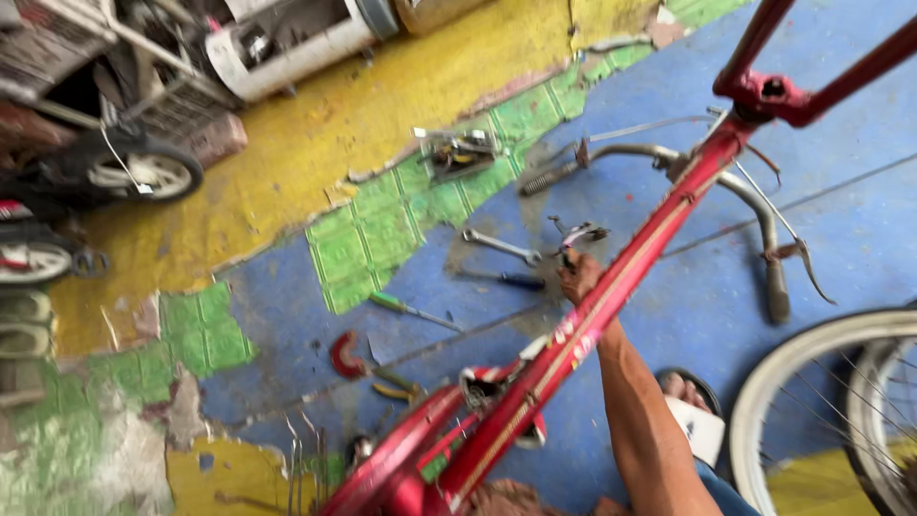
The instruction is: The person sits on the floor of a repair shop working on a red bicycle frame. They use a wrench to loosen and remove parts from the frame, handle and turn over a brake caliper assembly, and fit the caliper onto the frame's fork mount by hand.
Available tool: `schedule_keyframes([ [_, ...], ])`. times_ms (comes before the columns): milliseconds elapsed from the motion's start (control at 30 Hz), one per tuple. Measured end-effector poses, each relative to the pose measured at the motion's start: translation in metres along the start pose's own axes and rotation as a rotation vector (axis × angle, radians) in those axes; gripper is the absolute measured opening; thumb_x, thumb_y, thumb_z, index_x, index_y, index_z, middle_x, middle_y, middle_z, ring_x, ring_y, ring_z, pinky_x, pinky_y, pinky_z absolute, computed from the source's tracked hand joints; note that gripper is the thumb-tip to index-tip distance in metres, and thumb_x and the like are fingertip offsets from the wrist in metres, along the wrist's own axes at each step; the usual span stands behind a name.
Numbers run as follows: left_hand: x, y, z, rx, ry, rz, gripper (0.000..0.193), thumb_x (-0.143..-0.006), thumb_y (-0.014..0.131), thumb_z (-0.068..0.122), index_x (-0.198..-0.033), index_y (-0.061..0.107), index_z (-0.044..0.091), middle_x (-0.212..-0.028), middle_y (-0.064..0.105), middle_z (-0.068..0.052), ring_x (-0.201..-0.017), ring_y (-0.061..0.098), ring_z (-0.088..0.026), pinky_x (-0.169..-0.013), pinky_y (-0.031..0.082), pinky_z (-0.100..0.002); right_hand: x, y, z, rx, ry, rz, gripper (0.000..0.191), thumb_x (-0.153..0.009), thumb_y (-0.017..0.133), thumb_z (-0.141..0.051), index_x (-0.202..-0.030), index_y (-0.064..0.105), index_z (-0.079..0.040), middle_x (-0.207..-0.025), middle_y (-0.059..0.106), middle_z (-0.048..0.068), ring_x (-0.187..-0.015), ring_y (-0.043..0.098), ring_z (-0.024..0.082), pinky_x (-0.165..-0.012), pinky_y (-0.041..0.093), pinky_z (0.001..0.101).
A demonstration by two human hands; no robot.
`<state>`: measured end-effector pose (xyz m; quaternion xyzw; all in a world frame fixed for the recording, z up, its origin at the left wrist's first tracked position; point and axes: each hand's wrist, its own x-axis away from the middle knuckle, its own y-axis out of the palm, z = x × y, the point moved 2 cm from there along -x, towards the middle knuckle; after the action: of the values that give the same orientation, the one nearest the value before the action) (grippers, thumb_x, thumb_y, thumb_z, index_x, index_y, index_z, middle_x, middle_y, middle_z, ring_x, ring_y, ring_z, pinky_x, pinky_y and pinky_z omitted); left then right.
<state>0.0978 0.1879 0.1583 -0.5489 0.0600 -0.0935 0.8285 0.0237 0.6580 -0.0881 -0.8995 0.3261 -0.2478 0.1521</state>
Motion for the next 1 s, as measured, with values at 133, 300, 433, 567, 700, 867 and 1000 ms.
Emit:
schedule_keyframes([
  [133, 0.018, 0.007, 0.005, 0.015, 0.005, -0.003, 0.022, -0.093, 0.071, 0.031, -0.092, 0.074, 0.009, -0.074, 0.068, -0.02, -0.067, 0.066, -0.041, -0.059, 0.051, -0.049, 0.027, -0.007, -0.003, -1.298, 0.185, -0.054, 0.028, -0.096, 0.059, -0.033, -0.118, 0.062, -0.015, -0.105, 0.078, 0.008, -0.091, 0.076, 0.028, -0.082, 0.058, 0.0451],
  [300, 0.05, 0.007, 0.03, 0.027, 0.04, 0.042, 0.023, -0.093, 0.07, 0.031, -0.091, 0.075, 0.008, -0.073, 0.068, -0.021, -0.067, 0.066, -0.042, -0.06, 0.051, -0.051, 0.096, -0.067, -0.019, -0.126, 0.108, 0.255, 0.034, -0.103, 0.065, -0.034, -0.091, 0.073, -0.003, -0.068, 0.063, 0.009, -0.061, 0.059, 0.02, -0.056, 0.045, 0.0382],
  [433, 0.071, -0.02, 0.07, 0.044, 0.068, 0.114, 0.023, -0.092, 0.07, 0.031, -0.091, 0.075, 0.008, -0.073, 0.068, -0.022, -0.068, 0.066, -0.043, -0.06, 0.051, -0.051, 0.201, -0.105, -0.031, -0.854, 0.339, 0.298, 0.027, -0.094, 0.069, -0.028, -0.086, 0.068, -0.003, -0.06, 0.051, 0.001, -0.049, 0.044, 0.014, -0.044, 0.034, 0.0315],
  [567, 0.078, -0.06, 0.115, 0.279, 0.116, 0.116, 0.034, -0.096, 0.064, 0.033, -0.111, 0.076, 0.005, -0.076, 0.067, -0.025, -0.068, 0.066, -0.044, -0.054, 0.05, -0.05, 0.305, -0.162, -0.08, -1.173, 0.245, 0.299, 0.019, -0.095, 0.068, -0.022, -0.089, 0.064, -0.004, -0.06, 0.041, -0.004, -0.046, 0.035, 0.009, -0.041, 0.029, 0.0276],
  [700, 0.086, -0.095, 0.157, 0.189, -0.082, 0.001, 0.043, -0.106, 0.067, 0.044, -0.107, 0.071, 0.002, -0.092, 0.068, -0.031, -0.093, 0.064, -0.051, -0.078, 0.052, -0.056, 0.424, -0.222, -0.136, -1.187, 0.104, 0.215, 0.016, -0.098, 0.066, -0.018, -0.093, 0.061, -0.003, -0.07, 0.054, -0.004, -0.052, 0.037, 0.008, -0.045, 0.03, 0.0274],
  [867, 0.176, -0.148, 0.206, 0.526, 0.103, 0.385, 0.062, -0.091, 0.072, 0.039, -0.132, 0.05, -0.002, -0.13, 0.057, -0.025, -0.123, 0.051, -0.043, -0.107, 0.037, -0.053, 0.531, -0.265, -0.184, -0.97, -0.15, 0.018, 0.025, -0.103, 0.063, -0.024, -0.096, 0.067, 0.0, -0.061, 0.045, -0.003, -0.052, 0.038, 0.008, -0.049, 0.032, 0.0267],
  [1000, 0.233, -0.198, 0.211, 0.654, 0.279, 0.414, 0.05, -0.103, 0.063, 0.036, -0.135, 0.051, -0.001, -0.14, 0.053, -0.025, -0.136, 0.047, -0.043, -0.115, 0.034, -0.052, 0.572, -0.264, -0.198, -0.651, -0.296, -0.088, 0.029, -0.104, 0.062, -0.027, -0.097, 0.069, 0.001, -0.063, 0.048, -0.003, -0.056, 0.04, 0.007, -0.05, 0.031, 0.0271],
])
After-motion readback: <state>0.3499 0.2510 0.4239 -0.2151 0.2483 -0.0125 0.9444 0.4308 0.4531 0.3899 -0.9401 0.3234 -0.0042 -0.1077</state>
